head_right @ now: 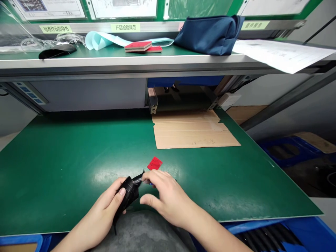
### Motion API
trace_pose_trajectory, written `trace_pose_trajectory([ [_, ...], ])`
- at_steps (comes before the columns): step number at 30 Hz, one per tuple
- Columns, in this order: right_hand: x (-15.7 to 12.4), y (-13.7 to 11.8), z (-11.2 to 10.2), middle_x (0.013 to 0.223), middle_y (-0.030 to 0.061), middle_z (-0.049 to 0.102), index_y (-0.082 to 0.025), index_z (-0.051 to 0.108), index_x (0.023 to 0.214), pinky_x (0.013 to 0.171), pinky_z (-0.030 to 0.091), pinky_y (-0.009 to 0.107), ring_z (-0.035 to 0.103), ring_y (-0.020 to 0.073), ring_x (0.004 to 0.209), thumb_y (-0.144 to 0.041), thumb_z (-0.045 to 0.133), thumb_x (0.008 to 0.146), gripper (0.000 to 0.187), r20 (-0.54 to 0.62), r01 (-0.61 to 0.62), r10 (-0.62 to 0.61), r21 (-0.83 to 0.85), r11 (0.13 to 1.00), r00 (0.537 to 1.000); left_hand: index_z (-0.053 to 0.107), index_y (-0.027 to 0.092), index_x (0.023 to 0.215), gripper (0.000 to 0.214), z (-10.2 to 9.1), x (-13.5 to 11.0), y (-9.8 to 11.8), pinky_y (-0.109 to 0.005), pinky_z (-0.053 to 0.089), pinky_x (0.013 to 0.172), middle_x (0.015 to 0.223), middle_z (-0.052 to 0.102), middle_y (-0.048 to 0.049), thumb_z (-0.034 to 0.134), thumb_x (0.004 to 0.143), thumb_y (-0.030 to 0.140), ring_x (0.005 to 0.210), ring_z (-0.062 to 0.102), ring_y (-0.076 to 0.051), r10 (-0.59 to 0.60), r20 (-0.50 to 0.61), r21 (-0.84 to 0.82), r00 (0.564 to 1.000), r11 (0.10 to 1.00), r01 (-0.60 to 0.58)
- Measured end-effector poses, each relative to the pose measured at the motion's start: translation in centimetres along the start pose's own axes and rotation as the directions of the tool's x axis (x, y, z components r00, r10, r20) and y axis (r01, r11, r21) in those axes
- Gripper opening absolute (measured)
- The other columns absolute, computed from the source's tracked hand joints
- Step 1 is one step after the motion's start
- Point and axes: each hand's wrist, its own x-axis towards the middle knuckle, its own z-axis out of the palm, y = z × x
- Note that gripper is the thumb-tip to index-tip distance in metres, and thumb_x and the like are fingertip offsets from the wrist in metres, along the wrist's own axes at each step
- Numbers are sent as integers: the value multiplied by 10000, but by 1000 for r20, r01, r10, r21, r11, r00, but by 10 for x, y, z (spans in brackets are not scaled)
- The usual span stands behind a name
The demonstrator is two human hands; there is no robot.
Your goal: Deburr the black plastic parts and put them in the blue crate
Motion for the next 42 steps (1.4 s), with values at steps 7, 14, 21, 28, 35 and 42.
trace_pose_trajectory([
  [7, 2, 6, 13, 856, 32, 523, -218, 558, 979, 703, 284, 342, 430, 194, 775, -666, 360, 837, 511, -5, 86, -104, -524, 847, 995, 408, 166, 1334, 544, 1, 2, -9, -270, 448, 648, 808, 613, -32, 399, 912, 510, 690, 558, -139, -130, 87, -284, 988, 947, 150],
  [14, 2, 5, 12, 843, 40, 510, -210, 572, 962, 690, 263, 341, 414, 195, 764, -635, 364, 872, 482, -49, 87, -155, -649, 755, 987, 405, 201, 1351, 521, 1, 2, -8, -205, 370, 438, 940, 648, -86, 385, 918, 491, 442, 481, -57, -95, 148, -359, 984, 922, 143],
  [21, 3, -1, 12, 850, 47, 512, -217, 555, 937, 687, 251, 339, 409, 201, 763, -609, 371, 887, 437, -48, 84, -161, -686, 723, 986, 480, 163, 1295, 489, 0, 2, -6, -151, 302, 380, 865, 663, -86, 402, 921, 469, 411, 417, -26, -99, 123, -382, 988, 914, 139],
  [28, 6, 2, 13, 791, 32, 505, -208, 549, 839, 666, 236, 335, 395, 183, 725, -588, 382, 900, 420, -37, 117, -194, -684, 720, 980, 517, 151, 1249, 481, -1, 2, -6, -155, 288, 367, 857, 661, -85, 399, 919, 481, 386, 407, -20, -96, 113, -360, 989, 924, 131],
  [35, 7, 4, 15, 754, 14, 537, -215, 532, 777, 636, 215, 334, 420, 170, 695, -479, 468, 906, 301, 29, 162, -198, -692, 703, 980, 507, 174, 1254, 492, 0, -1, -6, -170, 320, 379, 859, 652, -70, 378, 917, 509, 401, 417, -32, -112, 102, -261, 988, 956, 136],
  [42, 11, 8, 9, 717, 6, 586, -206, 572, 784, 638, 293, 292, 490, 153, 666, -516, 360, 943, 408, 247, 207, -135, -297, 932, 960, 492, 176, 1276, 513, 2, -2, -5, -189, 331, 406, 879, 635, -74, 372, 914, 519, 423, 394, -33, -94, 108, -208, 990, 971, 115],
])
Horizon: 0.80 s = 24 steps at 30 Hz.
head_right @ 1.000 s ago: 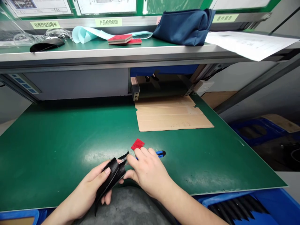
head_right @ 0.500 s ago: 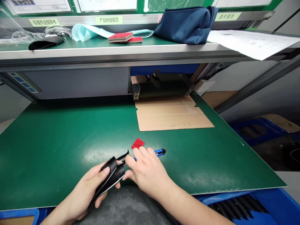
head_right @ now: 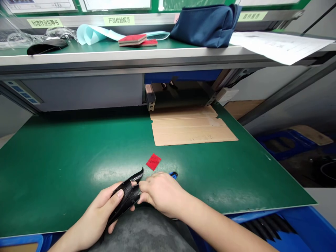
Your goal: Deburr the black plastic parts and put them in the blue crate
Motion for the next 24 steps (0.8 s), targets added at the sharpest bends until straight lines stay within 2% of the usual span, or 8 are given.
trace_pose_trajectory([
  [2, -1, 2, 0, 762, -1, 601, -203, 595, 841, 638, 329, 258, 503, 131, 666, -561, 269, 947, 496, 60, 53, -81, 377, 925, 995, 462, 182, 1303, 525, 1, 1, -1, -197, 334, 411, 889, 638, -83, 366, 915, 521, 416, 402, -36, 1, 6, -37, 1000, 999, -1],
  [5, -5, 3, 8, 668, -31, 496, -183, 549, 795, 574, 304, 238, 417, 107, 594, -649, 266, 901, 555, -43, 52, -31, 711, 701, 999, 439, 193, 1318, 526, 3, 2, -2, -201, 332, 418, 907, 654, -96, 363, 915, 522, 410, 416, -38, 0, 6, -89, 1000, 996, 0],
  [8, -10, 1, 19, 605, -62, 350, -193, 447, 717, 553, 254, 244, 320, 102, 576, -677, 395, 852, 505, -188, 56, 141, 768, 639, 972, 432, 202, 1325, 530, 4, 1, -1, -202, 348, 440, 929, 670, -107, 365, 912, 527, 421, 435, -42, -5, 10, -109, 1000, 994, 6],
  [12, -18, -1, 23, 708, -38, 426, -194, 483, 799, 619, 315, 248, 386, 113, 663, -499, 501, 891, 319, -265, 32, 291, 787, 616, 919, 415, 196, 1334, 548, 6, -2, 0, -203, 355, 453, 941, 679, -116, 372, 906, 536, 437, 437, -47, -12, 15, -113, 1000, 993, 13],
  [15, -26, -1, 20, 636, -45, 418, -191, 464, 689, 586, 304, 248, 380, 106, 611, -427, 542, 886, 317, -330, -5, 366, 737, 675, 870, 418, 195, 1329, 538, 11, -5, 2, -197, 341, 458, 942, 680, -113, 367, 910, 528, 453, 428, -47, 7, 20, -92, 1000, 996, -5],
  [18, -38, -4, 17, 643, -34, 448, -191, 473, 670, 564, 301, 252, 395, 109, 605, -409, 610, 848, 313, -465, 11, 348, 611, 792, 814, 434, 211, 1317, 518, 17, -8, 3, -190, 323, 458, 944, 674, -97, 373, 909, 524, 456, 413, -41, 21, 12, -49, 1000, 999, -21],
  [21, -49, -10, 18, 829, 8, 516, -205, 564, 921, 611, 354, 257, 460, 124, 695, -414, 658, 815, 252, -578, 106, 185, 432, 896, 795, 451, 226, 1304, 524, 24, -9, 1, -188, 340, 459, 945, 660, -78, 410, 889, 543, 465, 424, -44, -3, -37, -7, 999, 1000, 2],
  [24, -58, -13, 24, 855, 17, 532, -239, 595, 1030, 633, 333, 283, 461, 124, 687, -427, 622, 843, 266, -622, 113, -6, 133, 985, 783, 453, 232, 1311, 549, 33, -9, -2, -181, 342, 430, 898, 660, -62, 438, 870, 559, 436, 426, -43, -22, -46, 20, 999, 1000, 23],
])
